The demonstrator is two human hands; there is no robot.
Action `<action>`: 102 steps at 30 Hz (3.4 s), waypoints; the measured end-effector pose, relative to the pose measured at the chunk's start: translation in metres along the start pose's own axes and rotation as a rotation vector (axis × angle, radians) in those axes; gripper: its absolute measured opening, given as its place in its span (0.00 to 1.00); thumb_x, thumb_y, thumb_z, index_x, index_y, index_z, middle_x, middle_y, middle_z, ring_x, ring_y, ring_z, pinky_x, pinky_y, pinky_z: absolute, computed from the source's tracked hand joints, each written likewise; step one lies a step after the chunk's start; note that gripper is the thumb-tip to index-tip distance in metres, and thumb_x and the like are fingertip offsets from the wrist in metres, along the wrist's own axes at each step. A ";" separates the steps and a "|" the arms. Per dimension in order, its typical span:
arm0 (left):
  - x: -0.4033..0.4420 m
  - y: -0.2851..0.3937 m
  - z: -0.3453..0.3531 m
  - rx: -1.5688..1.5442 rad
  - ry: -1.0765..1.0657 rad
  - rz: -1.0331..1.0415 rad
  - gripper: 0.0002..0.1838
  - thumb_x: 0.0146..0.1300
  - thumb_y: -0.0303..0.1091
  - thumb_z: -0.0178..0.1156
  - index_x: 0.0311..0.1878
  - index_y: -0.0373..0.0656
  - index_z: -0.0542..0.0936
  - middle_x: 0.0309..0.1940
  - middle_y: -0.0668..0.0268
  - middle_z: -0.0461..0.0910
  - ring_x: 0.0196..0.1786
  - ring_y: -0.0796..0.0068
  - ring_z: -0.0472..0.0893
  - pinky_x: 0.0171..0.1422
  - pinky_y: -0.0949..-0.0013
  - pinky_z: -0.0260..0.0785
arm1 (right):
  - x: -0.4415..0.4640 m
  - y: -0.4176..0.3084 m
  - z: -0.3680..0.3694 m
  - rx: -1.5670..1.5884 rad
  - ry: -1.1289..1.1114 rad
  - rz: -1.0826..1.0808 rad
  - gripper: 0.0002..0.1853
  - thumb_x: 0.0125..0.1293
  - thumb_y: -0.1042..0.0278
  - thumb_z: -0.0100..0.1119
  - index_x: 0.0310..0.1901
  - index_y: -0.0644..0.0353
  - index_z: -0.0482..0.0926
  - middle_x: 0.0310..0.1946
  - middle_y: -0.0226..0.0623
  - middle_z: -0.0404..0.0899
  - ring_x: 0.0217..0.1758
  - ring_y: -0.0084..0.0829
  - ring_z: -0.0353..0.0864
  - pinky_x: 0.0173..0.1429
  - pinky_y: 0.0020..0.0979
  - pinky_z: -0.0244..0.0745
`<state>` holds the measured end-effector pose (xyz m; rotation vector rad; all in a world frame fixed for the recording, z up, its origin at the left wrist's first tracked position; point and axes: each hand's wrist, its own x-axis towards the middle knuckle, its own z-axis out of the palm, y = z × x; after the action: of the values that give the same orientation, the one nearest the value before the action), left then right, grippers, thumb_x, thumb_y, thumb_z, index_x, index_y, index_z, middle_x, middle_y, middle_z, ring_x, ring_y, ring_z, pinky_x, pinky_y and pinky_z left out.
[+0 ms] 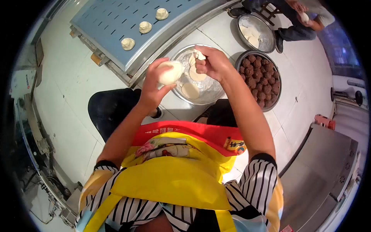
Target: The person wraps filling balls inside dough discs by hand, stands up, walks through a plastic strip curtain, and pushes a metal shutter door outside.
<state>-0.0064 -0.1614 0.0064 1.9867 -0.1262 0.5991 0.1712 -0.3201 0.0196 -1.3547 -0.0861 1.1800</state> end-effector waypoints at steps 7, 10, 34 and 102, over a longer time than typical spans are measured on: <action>-0.005 0.007 0.023 -1.579 0.090 -0.682 0.29 0.68 0.54 0.48 0.64 0.45 0.61 0.61 0.55 0.67 0.62 0.47 0.69 0.67 0.51 0.62 | 0.015 0.039 -0.015 -0.621 0.171 -0.329 0.17 0.64 0.65 0.56 0.53 0.59 0.75 0.47 0.40 0.76 0.51 0.34 0.76 0.52 0.32 0.72; -0.005 0.000 0.027 -1.518 0.057 -0.798 0.37 0.65 0.66 0.39 0.65 0.45 0.62 0.58 0.58 0.71 0.59 0.52 0.72 0.64 0.54 0.65 | -0.004 0.029 0.005 -0.524 0.063 -0.476 0.29 0.60 0.62 0.62 0.63 0.58 0.68 0.61 0.43 0.70 0.66 0.40 0.67 0.68 0.34 0.59; 0.031 0.073 0.027 -1.261 0.253 -1.144 0.35 0.61 0.73 0.39 0.49 0.50 0.73 0.34 0.71 0.78 0.29 0.77 0.76 0.26 0.72 0.64 | -0.051 0.046 0.087 -0.448 0.436 -0.703 0.40 0.37 0.57 0.78 0.51 0.65 0.69 0.37 0.41 0.78 0.38 0.32 0.79 0.44 0.31 0.75; 0.004 0.032 0.006 -1.350 0.169 -0.930 0.34 0.63 0.68 0.44 0.54 0.46 0.72 0.46 0.65 0.78 0.50 0.70 0.79 0.53 0.62 0.72 | -0.062 0.025 0.111 -0.597 0.050 -0.677 0.32 0.42 0.62 0.71 0.52 0.61 0.72 0.42 0.38 0.77 0.43 0.28 0.77 0.49 0.29 0.72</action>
<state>-0.0110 -0.1814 0.0315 0.5256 0.3957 -0.0214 0.0546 -0.2914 0.0685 -1.6748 -0.8480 0.5506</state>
